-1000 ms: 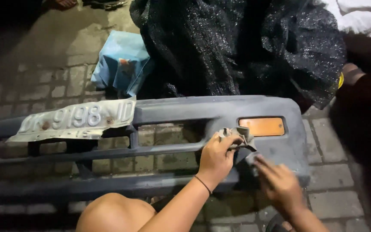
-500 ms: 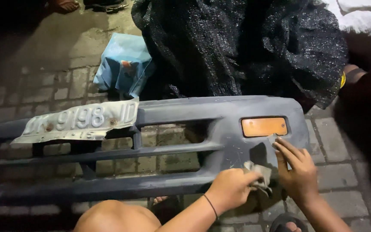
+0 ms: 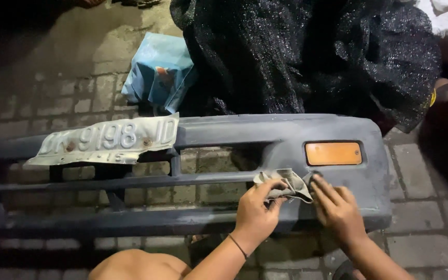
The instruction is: The person scrubs a grey car bumper with a cloth and a small tool, focusing on the area around the license plate and an orange reflector. The person is sitting on the ground while performing the cleaning task.
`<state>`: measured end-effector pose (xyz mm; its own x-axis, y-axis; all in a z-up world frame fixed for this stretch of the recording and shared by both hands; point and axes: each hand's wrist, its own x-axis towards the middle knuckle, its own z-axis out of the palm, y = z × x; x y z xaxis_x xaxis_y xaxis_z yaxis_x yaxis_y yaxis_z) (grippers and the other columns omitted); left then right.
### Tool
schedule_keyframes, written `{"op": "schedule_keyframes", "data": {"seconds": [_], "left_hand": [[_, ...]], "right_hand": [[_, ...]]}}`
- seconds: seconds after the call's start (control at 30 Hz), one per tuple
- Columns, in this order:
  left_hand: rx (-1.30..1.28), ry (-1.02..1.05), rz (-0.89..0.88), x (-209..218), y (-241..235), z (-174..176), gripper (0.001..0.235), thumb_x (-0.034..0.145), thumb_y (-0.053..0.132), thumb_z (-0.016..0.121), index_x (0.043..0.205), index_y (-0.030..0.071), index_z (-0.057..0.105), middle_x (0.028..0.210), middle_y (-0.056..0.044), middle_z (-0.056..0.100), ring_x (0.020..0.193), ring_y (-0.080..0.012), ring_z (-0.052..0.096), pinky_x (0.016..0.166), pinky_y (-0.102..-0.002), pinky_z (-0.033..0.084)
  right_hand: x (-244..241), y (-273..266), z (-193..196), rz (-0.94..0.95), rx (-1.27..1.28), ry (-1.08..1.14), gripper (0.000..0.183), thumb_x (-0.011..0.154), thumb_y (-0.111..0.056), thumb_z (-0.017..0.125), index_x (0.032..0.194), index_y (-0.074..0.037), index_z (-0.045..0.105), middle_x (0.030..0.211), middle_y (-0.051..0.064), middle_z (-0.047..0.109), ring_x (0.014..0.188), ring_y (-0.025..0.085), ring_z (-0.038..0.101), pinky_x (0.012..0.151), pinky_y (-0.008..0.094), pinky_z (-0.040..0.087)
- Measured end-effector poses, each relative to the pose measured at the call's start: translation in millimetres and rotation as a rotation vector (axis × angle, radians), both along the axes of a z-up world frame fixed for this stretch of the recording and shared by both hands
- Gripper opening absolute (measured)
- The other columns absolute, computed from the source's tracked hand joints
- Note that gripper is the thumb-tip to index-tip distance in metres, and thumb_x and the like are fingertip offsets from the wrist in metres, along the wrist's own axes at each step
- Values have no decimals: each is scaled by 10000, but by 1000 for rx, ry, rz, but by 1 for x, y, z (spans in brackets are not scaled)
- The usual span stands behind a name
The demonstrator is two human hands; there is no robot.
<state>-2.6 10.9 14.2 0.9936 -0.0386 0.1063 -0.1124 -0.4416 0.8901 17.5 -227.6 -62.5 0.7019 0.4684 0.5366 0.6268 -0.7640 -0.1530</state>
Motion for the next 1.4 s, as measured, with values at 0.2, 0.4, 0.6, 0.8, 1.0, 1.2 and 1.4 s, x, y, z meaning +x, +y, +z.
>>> {"op": "schedule_keyframes", "data": {"seconds": [0.2,0.4,0.6,0.8,1.0,1.2,1.4], "left_hand": [[101,-75,-46,1,-6,-5,345,853,63,722,1138,250,673,780,-70,678,701,-274,648,620,-396,539],[140,-237,104,29,1,-12,381,869,135,780,1232,192,679,1066,8,783,729,-307,690,679,-424,557],[158,-255,93,46,-23,-13,344,860,81,762,1159,240,703,946,-81,725,795,-306,671,668,-423,571],[316,-377,-43,53,-43,-38,541,744,-103,649,1165,234,693,901,-143,637,895,-368,629,642,-468,553],[411,-520,-195,35,-50,-36,508,779,-104,615,1160,221,700,1203,-258,699,1010,-372,691,632,-429,574],[289,-356,-453,-22,-58,-58,505,768,-23,578,1205,202,689,1249,-248,681,1063,-427,685,733,-484,575],[16,-128,9,-11,-38,-35,356,819,176,814,1163,212,728,1052,-61,798,924,-279,758,808,-364,566]], "right_hand": [[-39,-8,-73,265,-172,112,482,996,-112,533,1475,-70,497,1521,136,513,1166,335,610,961,435,487],[-29,-12,-46,134,-81,161,538,999,27,462,1514,-125,458,1608,95,456,1228,253,612,963,365,447],[-11,-11,28,27,144,92,330,946,-43,604,1261,-80,698,1344,105,698,837,242,675,776,380,506],[7,-41,58,-264,225,32,187,949,14,737,1131,11,780,1226,133,762,998,215,729,819,348,503],[3,-40,58,-248,163,12,212,932,-6,747,1140,-18,783,1249,86,758,820,241,632,798,364,528],[6,-28,58,-184,179,-61,186,926,29,735,1104,-5,778,1232,104,756,764,230,632,741,365,509],[1,-25,29,-9,17,17,422,872,-110,767,1284,-54,690,1385,68,682,817,262,576,777,399,490]]}}
